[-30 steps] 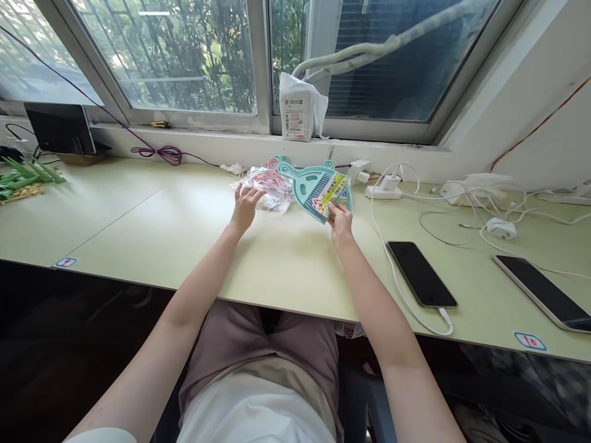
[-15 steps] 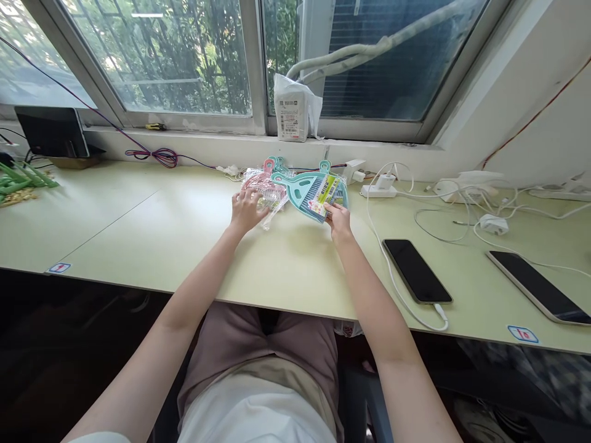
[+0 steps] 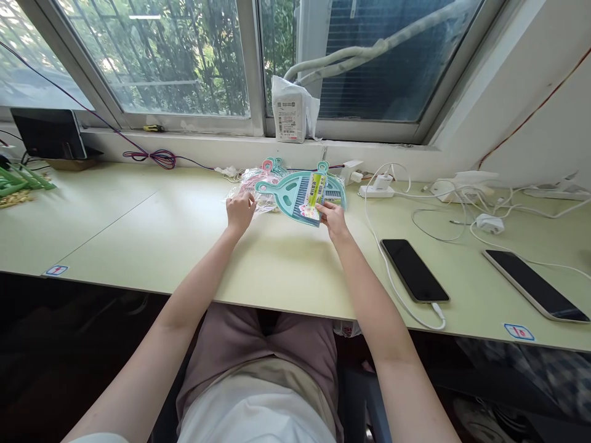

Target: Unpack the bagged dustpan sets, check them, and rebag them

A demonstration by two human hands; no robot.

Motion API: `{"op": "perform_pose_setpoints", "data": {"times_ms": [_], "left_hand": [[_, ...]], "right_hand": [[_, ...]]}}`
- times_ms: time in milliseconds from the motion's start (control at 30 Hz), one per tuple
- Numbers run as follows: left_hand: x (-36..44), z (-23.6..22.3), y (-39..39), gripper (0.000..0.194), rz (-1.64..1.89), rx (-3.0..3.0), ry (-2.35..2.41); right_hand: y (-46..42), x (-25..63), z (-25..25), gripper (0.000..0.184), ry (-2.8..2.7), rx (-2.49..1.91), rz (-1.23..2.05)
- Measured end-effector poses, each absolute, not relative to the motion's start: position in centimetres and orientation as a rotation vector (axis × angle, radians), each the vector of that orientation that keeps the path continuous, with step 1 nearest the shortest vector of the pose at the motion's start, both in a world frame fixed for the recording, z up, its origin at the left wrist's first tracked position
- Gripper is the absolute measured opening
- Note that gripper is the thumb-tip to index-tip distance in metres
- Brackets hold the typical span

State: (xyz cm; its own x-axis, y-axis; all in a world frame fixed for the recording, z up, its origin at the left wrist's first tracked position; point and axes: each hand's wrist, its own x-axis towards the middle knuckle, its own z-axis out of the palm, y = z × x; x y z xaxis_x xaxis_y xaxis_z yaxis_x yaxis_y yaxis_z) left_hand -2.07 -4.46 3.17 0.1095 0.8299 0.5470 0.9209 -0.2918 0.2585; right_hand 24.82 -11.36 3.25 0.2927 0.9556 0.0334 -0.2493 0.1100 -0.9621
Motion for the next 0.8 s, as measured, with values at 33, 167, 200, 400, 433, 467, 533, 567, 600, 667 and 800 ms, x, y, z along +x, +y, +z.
{"op": "perform_pose_setpoints", "data": {"times_ms": [33,167,200,400,433,467,533,567,600,667,800], "left_hand": [[-2.2,3.3,-4.5,0.017,-0.992,-2.186,-1.793],[-2.6,3.7,-4.8,0.021,-1.151,-2.062,-1.802],[-2.6,3.8,-4.9,0.023,-1.164,-2.048,-1.796],[-2.0,3.6,-5.1,0.036,-1.079,-2.132,-1.653],[-1.8,3.5,-5.1,0.037,-1.063,-2.157,-1.621],[-1.6,3.4,-5.2,0.038,-1.048,-2.178,-1.590],[-1.3,3.2,-5.3,0.039,-1.020,-2.209,-1.533],[-1.2,3.2,-5.4,0.039,-1.009,-2.218,-1.509],[-1.1,3.1,-5.5,0.040,-1.002,-2.223,-1.490],[-0.9,3.1,-5.6,0.041,-1.005,-2.223,-1.473],[-0.6,3.5,-6.1,0.042,-1.038,-2.229,-1.486]], "right_hand": [[-11.4,24.7,3.3,0.016,-0.855,-1.100,1.071],[-11.8,24.1,3.5,0.013,-0.852,-1.162,1.077],[-11.8,24.0,3.6,0.013,-0.839,-1.171,1.065],[-12.3,23.2,3.6,0.014,-0.758,-1.137,0.929],[-12.3,23.1,3.6,0.015,-0.751,-1.129,0.907],[-12.4,22.9,3.5,0.016,-0.749,-1.125,0.889],[-12.4,22.7,3.5,0.019,-0.765,-1.115,0.864],[-12.4,22.6,3.5,0.021,-0.783,-1.107,0.855],[-12.4,22.6,3.6,0.023,-0.805,-1.099,0.848],[-12.5,22.4,3.7,0.028,-0.859,-1.089,0.844],[-12.7,22.0,4.0,0.037,-0.957,-1.073,0.867]]}}
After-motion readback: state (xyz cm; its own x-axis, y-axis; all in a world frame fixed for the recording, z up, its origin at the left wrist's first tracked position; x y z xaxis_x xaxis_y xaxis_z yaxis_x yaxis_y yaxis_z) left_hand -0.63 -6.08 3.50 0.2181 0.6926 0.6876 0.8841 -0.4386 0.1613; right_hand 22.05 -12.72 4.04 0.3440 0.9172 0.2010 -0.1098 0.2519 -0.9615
